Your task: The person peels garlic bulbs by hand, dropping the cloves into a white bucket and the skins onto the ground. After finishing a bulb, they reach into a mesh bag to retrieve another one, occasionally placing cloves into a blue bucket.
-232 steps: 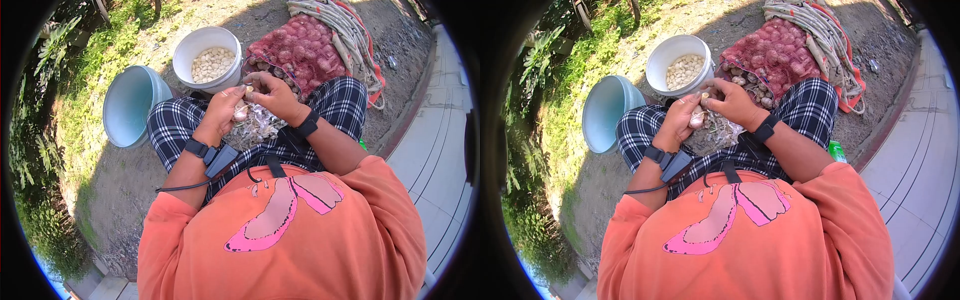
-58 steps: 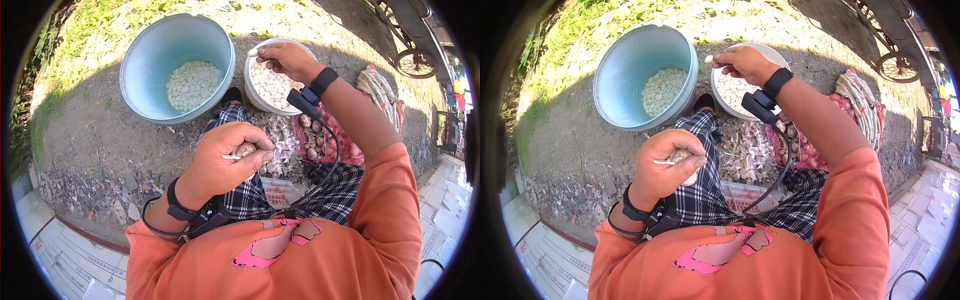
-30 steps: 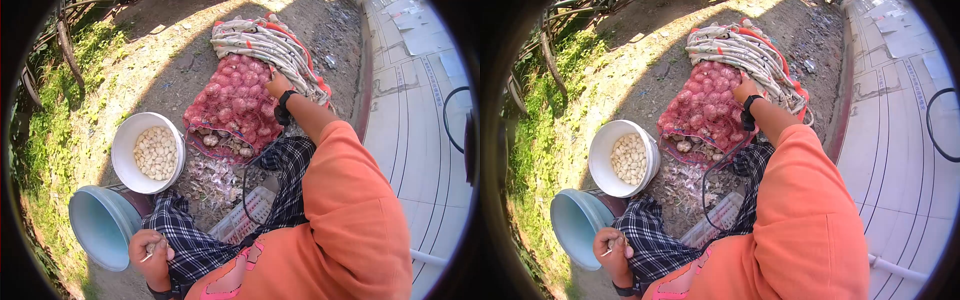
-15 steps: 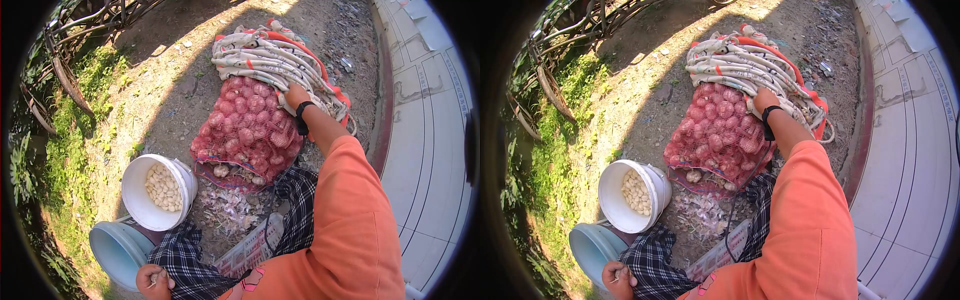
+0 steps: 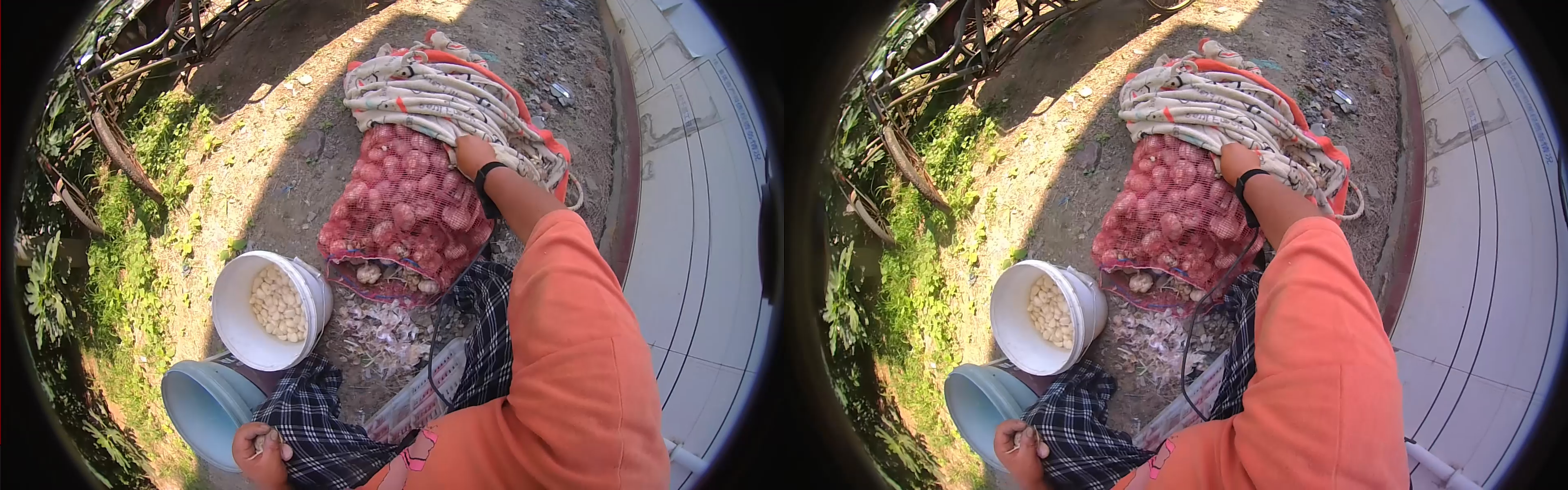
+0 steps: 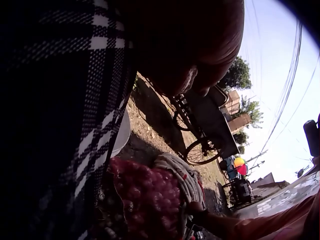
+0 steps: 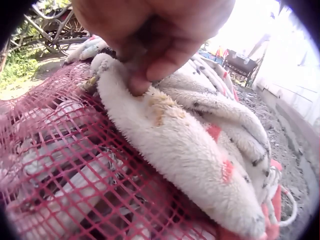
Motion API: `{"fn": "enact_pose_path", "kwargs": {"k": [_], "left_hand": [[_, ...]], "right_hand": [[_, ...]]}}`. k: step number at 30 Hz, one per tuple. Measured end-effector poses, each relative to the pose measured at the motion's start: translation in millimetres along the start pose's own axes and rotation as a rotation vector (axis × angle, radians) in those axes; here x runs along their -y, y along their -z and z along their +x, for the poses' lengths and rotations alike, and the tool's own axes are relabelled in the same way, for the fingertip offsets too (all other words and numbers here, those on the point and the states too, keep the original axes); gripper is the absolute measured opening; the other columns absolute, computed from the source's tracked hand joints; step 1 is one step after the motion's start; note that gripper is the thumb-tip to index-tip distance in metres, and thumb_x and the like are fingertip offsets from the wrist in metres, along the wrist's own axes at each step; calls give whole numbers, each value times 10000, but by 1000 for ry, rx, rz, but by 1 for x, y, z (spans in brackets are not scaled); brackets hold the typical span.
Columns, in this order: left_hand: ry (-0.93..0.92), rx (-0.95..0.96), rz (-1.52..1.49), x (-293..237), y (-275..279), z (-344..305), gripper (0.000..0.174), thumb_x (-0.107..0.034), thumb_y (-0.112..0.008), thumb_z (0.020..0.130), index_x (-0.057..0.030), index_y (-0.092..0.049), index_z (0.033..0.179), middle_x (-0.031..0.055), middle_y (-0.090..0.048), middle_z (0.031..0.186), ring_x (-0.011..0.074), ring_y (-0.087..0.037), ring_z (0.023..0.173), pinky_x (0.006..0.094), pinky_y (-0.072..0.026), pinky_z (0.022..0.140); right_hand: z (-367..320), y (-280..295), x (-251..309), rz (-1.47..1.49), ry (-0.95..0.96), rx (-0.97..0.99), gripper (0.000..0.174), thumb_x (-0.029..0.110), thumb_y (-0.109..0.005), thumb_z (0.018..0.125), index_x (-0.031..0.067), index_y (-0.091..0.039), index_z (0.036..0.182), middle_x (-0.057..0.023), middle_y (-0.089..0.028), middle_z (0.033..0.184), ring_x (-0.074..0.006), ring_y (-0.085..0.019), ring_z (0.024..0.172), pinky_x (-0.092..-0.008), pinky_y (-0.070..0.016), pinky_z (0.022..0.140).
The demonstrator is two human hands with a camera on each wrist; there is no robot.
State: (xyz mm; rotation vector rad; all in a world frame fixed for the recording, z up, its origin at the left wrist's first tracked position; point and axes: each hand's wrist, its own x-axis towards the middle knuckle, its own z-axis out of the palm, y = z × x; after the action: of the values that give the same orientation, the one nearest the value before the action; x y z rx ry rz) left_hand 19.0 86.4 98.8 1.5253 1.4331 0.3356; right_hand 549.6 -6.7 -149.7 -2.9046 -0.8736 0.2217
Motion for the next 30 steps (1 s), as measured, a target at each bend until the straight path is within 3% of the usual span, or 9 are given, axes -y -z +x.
{"fn": "enact_pose_path", "kwargs": {"k": [2, 4, 6, 10, 11, 12, 16, 22, 30], "left_hand": [[-9, -6, 18, 6, 4, 2, 113, -3, -618, 726, 13, -555, 818, 82, -567, 782, 137, -514, 715, 241, -426, 676], [-107, 155, -236, 32, 13, 10, 117, 40, -514, 737, -15, -455, 822, 55, -482, 684, 79, -456, 554, 198, -392, 502], [-152, 156, -206, 47, 14, 16, 108, 27, -521, 748, -13, -468, 833, 35, -482, 677, 68, -444, 534, 187, -374, 473], [-415, -47, -60, 42, 10, 19, 153, 20, -542, 741, 4, -484, 881, 35, -477, 707, 78, -432, 553, 180, -342, 453], [-299, 6, -265, 31, 6, 17, 182, 23, -539, 742, -1, -476, 911, 44, -481, 740, 82, -429, 556, 182, -348, 477], [-175, 60, -465, 24, 5, 12, 211, 25, -536, 743, -5, -468, 940, 53, -484, 774, 87, -426, 558, 185, -354, 501], [-88, 371, -703, 24, -3, 21, 353, 68, -514, 742, -31, -397, 1060, 67, -469, 834, 99, -428, 605, 195, -369, 526], [7, 561, -770, 31, -71, 7, 526, 97, -533, 683, -61, -299, 1127, 75, -466, 929, 115, -471, 673, 212, -384, 526], [-106, 570, -472, 54, -95, 19, 797, 119, -549, 634, -83, -97, 1259, 138, -444, 1075, 185, -520, 796, 234, -421, 509]], "right_hand": [[-4, 1, -5, -31, 62, 70, 216, 129, -445, 772, 51, -620, 871, -166, -587, 947, -310, -579, 853, -405, -462, 725], [-10, 4, -8, -43, 45, 96, 222, 113, -436, 767, 47, -618, 877, -158, -589, 941, -304, -580, 853, -405, -464, 727], [-22, 15, 2, -16, 40, 156, 237, 104, -433, 758, 43, -607, 907, -172, -577, 956, -295, -567, 891, -401, -462, 741], [-49, 39, 58, 290, 266, -35, 271, 160, -457, 737, 46, -592, 942, -213, -540, 1006, -311, -535, 937, -408, -443, 778], [-47, 25, 75, 405, 421, -120, 280, 187, -472, 716, 56, -594, 931, -211, -550, 979, -333, -538, 909, -409, -441, 774], [-77, 60, 107, 506, 365, -19, 278, 196, -479, 705, 60, -602, 913, -200, -573, 912, -342, -548, 870, -409, -440, 757], [-179, 126, 189, 838, 674, 265, 290, 226, -516, 734, 14, -597, 914, -184, -599, 848, -314, -574, 801, -358, -441, 732], [-311, 139, 221, 1016, 721, 468, 323, 310, -542, 715, 18, -618, 828, -195, -599, 777, -328, -578, 739, -372, -444, 698], [-314, 95, 211, 849, 754, 596, 314, 291, -536, 747, 18, -611, 882, -175, -603, 738, -268, -593, 670, -343, -450, 632]]}}
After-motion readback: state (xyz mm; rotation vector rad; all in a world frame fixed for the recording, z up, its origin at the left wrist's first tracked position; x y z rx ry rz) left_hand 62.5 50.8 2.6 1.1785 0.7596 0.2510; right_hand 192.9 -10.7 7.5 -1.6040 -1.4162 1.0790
